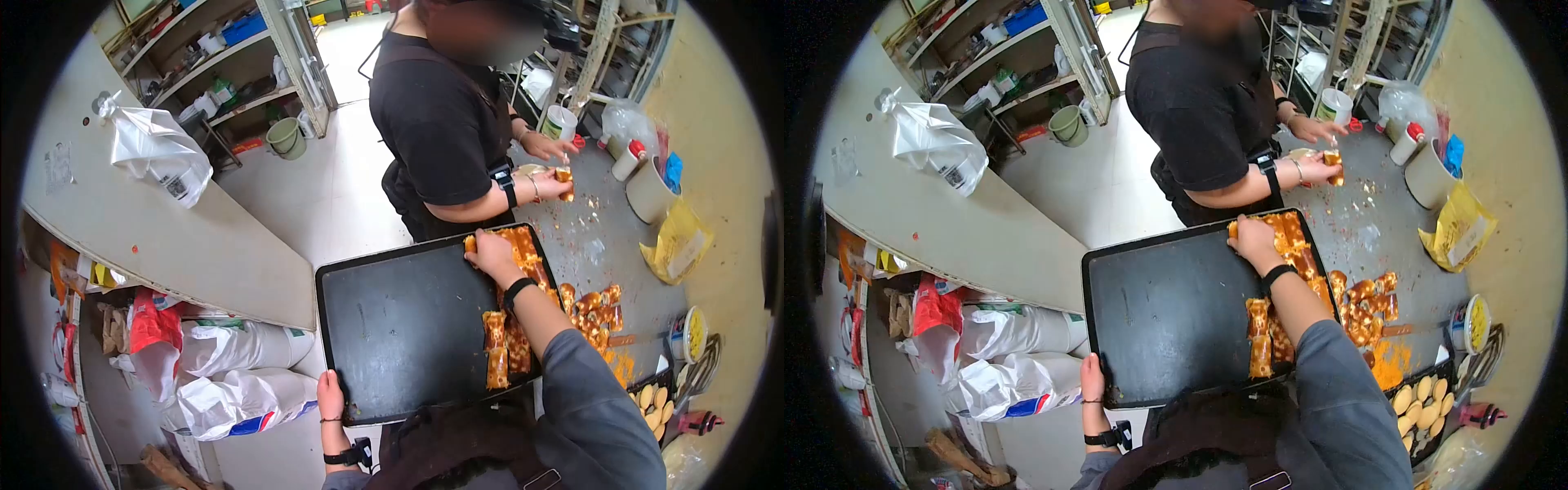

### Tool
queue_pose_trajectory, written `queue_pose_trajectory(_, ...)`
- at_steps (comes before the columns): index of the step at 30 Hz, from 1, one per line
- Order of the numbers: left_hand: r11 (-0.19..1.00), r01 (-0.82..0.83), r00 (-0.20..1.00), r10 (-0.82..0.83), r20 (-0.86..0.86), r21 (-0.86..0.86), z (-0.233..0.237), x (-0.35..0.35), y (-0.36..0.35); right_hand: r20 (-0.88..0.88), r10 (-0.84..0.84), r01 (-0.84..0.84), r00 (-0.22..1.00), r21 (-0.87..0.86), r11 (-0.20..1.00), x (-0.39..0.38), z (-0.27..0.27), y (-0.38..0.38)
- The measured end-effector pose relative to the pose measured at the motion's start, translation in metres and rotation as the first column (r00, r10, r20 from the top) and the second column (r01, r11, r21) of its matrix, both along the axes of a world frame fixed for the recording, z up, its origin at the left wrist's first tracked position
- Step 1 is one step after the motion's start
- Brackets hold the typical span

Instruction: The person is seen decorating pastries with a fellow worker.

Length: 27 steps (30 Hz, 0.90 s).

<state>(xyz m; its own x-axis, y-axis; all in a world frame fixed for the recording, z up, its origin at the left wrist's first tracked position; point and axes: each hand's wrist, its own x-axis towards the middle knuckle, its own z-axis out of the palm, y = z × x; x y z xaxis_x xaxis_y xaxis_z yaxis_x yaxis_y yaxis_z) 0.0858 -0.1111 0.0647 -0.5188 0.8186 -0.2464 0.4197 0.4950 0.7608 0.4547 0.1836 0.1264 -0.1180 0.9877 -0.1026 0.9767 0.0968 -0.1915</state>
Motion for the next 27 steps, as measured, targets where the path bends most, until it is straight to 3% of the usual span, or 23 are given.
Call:
queue_pose_trajectory(9,0.998,-0.027,1.000,0.026,0.014,0.050,0.003,0.006,0.002,0.035,-0.013,0.014,0.999,-0.004,1.000,-0.006,-0.013,0.004)
queue_pose_trajectory(15,0.997,-0.008,0.997,0.002,0.072,0.079,0.004,0.004,0.001,-0.054,-0.015,0.016,0.998,0.018,1.000,0.007,0.004,-0.017)
queue_pose_trajectory(20,0.995,0.017,1.000,-0.019,0.016,0.098,0.008,0.003,-0.001,-0.220,0.067,-0.074,0.973,-0.027,0.997,0.041,0.041,-0.073)
queue_pose_trajectory(23,0.991,0.005,1.000,-0.006,0.008,0.135,0.000,0.001,-0.002,-0.142,0.093,-0.119,0.985,-0.186,0.975,0.067,0.084,-0.125)
queue_pose_trajectory(25,0.987,-0.024,1.000,0.023,0.006,0.159,-0.012,-0.005,-0.003,-0.087,0.041,-0.064,0.995,-0.281,0.957,0.089,0.092,-0.157)
queue_pose_trajectory(27,0.992,0.009,1.000,-0.011,0.021,0.126,-0.014,-0.009,-0.002,-0.153,-0.039,0.008,0.987,-0.201,0.980,0.118,0.083,-0.195)
